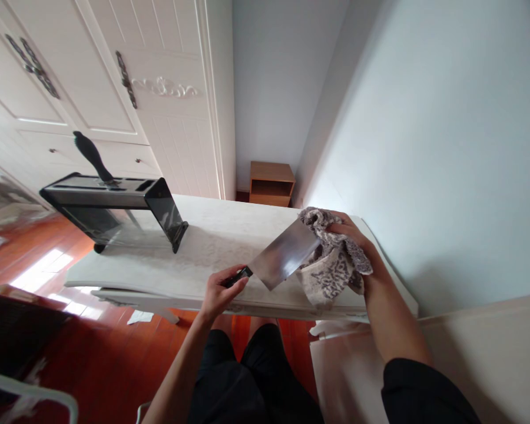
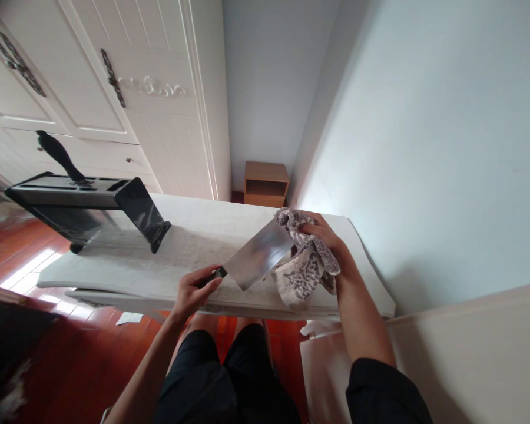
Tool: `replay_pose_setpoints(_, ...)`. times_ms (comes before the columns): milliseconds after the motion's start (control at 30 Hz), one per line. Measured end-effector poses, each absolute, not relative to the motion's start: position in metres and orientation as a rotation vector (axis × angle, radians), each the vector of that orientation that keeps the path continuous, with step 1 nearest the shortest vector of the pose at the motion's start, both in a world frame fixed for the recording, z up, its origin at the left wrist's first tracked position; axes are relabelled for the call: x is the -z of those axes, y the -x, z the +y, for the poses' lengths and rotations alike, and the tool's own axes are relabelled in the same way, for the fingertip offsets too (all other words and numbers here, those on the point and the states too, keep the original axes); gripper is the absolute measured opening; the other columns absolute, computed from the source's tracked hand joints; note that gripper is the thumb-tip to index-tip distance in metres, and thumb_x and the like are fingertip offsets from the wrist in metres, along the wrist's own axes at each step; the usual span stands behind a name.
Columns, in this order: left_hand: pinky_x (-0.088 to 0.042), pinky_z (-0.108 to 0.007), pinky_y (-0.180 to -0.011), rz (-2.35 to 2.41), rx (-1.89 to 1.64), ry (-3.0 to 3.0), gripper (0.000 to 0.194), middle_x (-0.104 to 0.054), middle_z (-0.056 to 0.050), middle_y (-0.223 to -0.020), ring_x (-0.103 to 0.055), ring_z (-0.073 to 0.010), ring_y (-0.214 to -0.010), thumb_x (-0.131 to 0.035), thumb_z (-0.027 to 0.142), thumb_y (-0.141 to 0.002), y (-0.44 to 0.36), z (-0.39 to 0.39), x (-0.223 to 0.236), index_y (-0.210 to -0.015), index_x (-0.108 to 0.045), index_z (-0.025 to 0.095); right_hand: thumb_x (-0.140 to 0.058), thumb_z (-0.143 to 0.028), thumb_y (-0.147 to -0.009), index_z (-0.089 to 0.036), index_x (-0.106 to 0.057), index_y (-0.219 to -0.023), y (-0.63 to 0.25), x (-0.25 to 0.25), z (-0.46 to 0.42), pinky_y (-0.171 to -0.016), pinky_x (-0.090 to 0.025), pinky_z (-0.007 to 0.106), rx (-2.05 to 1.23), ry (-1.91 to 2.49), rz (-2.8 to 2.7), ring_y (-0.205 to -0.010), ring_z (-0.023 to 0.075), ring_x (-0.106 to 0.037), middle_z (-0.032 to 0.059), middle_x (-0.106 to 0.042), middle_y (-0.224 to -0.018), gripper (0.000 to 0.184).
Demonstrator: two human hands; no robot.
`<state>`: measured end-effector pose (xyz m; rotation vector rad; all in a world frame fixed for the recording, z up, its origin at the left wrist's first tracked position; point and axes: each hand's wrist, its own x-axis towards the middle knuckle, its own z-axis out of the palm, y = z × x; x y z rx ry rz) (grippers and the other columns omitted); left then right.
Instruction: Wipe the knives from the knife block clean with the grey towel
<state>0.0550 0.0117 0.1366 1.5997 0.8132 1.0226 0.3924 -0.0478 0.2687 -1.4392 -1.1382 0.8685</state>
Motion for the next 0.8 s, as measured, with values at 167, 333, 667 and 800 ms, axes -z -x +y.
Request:
replay_pose_setpoints(167,-0.047,-0.021,-0.048,0.789,-0.972,-1.518,0.032,-0.068,-0.005,-0.064,-0.066,-0.0195,-0.064,-0.077,0.036,-0.071,-0.054,0.014,-0.143,-0.095,-0.079,0.015,-0.073,-0.026,-0.056,-0.018,-0.076,-0.096,-0.394,-0.262,-0.047,-0.070,-0.051,0.032,-1.053,1.339,-1.099,-0.072,0.0223,-0.066,0.0032,-0.073,-0.081,0.041)
replay_pose_setpoints(333,-0.043,-0.020,-0.043,0.794,-0.932,-1.463,0.033,-0.067,-0.005,-0.061,-0.065,-0.0191,-0.061,-0.080,0.035,-0.068,-0.055,0.014,-0.145,-0.094,-0.080,0.016,-0.072,-0.023,-0.057,-0.014,-0.075,-0.093,-0.394,-0.258,-0.058,-0.076,-0.050,0.033,-1.113,1.271,-1.024,-0.077,0.0221,-0.068,0.0049,-0.074,-0.082,0.038)
replay_pose_setpoints(667,-0.031,-0.018,-0.036,0.870,-0.926,-1.331,0.041,-0.060,0.000,-0.054,-0.047,-0.0086,-0.042,-0.078,0.038,-0.067,-0.062,0.018,-0.146,-0.099,-0.078,0.011,-0.060,-0.023,-0.066,-0.018,-0.074,-0.095,-0.354,-0.247,-0.086,-0.070,-0.049,0.033,-0.845,1.243,-0.796,-0.072,0.0200,-0.066,0.0047,-0.074,-0.083,0.033)
replay_pose_setpoints(800,-0.028,-0.018,-0.035,0.887,-0.893,-1.322,0.045,-0.058,0.001,-0.054,-0.041,-0.0059,-0.038,-0.076,0.040,-0.070,-0.063,0.018,-0.146,-0.103,-0.076,0.009,-0.061,-0.030,-0.066,-0.016,-0.073,-0.094,-0.357,-0.229,-0.083,-0.069,-0.050,0.035,-0.809,1.200,-0.698,-0.073,0.0223,-0.068,0.0073,-0.074,-0.084,0.034)
